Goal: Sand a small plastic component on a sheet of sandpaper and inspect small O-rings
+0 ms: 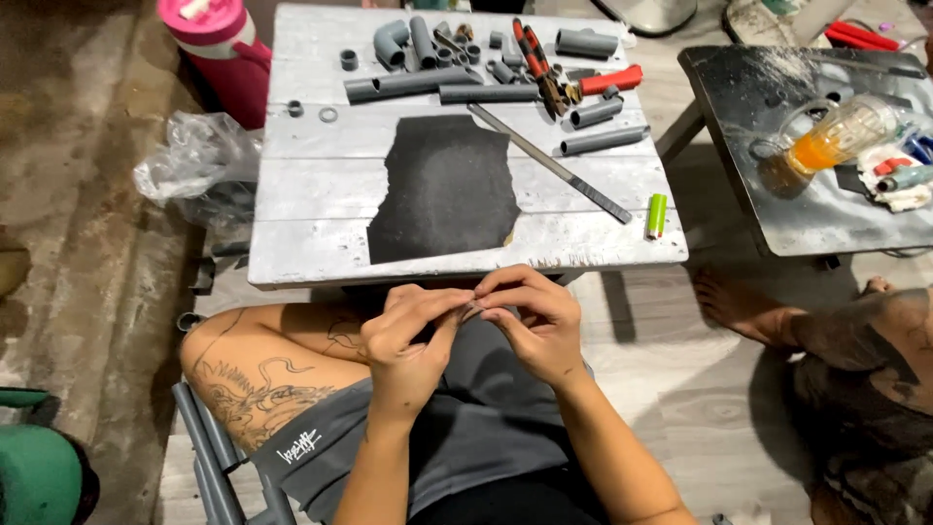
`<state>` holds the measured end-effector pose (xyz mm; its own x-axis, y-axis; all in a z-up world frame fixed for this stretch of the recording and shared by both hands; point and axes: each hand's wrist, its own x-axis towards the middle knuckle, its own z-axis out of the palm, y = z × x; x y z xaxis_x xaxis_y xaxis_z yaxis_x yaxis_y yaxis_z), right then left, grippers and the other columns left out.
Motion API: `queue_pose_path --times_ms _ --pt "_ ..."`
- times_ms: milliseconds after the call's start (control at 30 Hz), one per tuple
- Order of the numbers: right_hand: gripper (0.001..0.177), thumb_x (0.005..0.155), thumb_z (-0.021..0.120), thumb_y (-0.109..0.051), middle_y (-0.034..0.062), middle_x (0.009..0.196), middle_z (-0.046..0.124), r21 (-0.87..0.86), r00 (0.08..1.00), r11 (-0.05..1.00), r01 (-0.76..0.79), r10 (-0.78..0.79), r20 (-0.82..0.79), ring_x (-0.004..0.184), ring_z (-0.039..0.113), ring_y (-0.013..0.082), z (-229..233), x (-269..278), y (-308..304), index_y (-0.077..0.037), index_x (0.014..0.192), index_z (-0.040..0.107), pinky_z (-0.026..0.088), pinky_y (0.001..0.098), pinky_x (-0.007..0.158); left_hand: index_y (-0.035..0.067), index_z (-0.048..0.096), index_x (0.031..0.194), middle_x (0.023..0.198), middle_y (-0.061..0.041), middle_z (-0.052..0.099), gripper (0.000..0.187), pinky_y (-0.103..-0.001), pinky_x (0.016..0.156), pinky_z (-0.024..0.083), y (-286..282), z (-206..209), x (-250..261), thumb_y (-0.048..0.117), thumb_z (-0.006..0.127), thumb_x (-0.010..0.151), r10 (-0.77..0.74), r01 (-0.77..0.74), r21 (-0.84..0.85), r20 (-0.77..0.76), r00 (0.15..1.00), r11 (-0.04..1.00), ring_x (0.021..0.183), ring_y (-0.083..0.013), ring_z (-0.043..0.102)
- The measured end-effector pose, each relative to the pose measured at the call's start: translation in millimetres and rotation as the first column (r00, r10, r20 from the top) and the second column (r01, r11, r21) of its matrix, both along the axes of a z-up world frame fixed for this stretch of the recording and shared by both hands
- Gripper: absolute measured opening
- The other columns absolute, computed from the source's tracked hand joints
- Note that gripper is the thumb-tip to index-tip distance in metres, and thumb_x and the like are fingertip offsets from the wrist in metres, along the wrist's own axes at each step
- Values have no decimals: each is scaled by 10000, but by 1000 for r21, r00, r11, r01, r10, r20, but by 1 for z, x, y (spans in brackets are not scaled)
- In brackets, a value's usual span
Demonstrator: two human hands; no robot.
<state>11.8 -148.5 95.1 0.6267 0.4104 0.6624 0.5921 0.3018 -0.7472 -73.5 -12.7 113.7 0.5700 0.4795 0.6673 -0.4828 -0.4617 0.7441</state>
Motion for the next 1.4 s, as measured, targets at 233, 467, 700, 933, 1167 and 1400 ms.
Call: queue_pose_path --times_ms 233,467,700,933,1167,1400 --pt "38 905 736 42 225 902 770 -93 994 994 66 -74 -85 791 760 256 -5 7 9 63 907 767 620 344 703 24 780 1060 904 -108 784 259 -335 837 542 6 -19 15 -115 708 853 60 -48 272 -34 998 961 802 -245 754" --pt "105 955 702 0 200 967 755 -89 915 995 34 -67 -399 856 659 157 -25 6 14 37 875 759 598 336 756 57 786 1047 968 -88 767 210 -295 734 571 6 -34 23 -42 748 866 208 -258 477 155 966 840 764 -194 726" --pt "57 918 751 -9 191 915 779 -189 941 979 74 -132 -311 807 726 187 -29 19 15 39 896 772 598 337 724 130 801 979 928 -1 793 161 -275 715 593 9 -47 28 34 796 850 270 -265 414 47 962 871 775 -150 752" --pt "89 856 811 -62 72 969 796 -379 925 858 345 -243 292 837 766 299 -34 77 16 -121 917 784 613 361 695 91 704 1208 1236 -118 685 299 -490 984 490 26 -56 48 212 723 935 437 -183 591 -322 840 786 1222 -332 612" --pt "220 873 738 -5 145 1006 733 -632 888 678 375 -68 454 868 747 367 -71 129 29 -57 1087 726 627 415 738 -3 547 1425 1509 -203 500 556 -486 1185 267 18 -92 64 381 522 1025 533 -164 653 -420 734 740 1434 -372 414" --pt "181 846 687 71 174 915 702 -757 819 445 478 86 567 824 753 381 -93 151 52 5 1007 733 634 418 692 11 604 1362 1422 -204 580 576 -503 1113 366 25 -100 69 377 634 919 555 -215 701 -301 776 680 1335 -393 510"
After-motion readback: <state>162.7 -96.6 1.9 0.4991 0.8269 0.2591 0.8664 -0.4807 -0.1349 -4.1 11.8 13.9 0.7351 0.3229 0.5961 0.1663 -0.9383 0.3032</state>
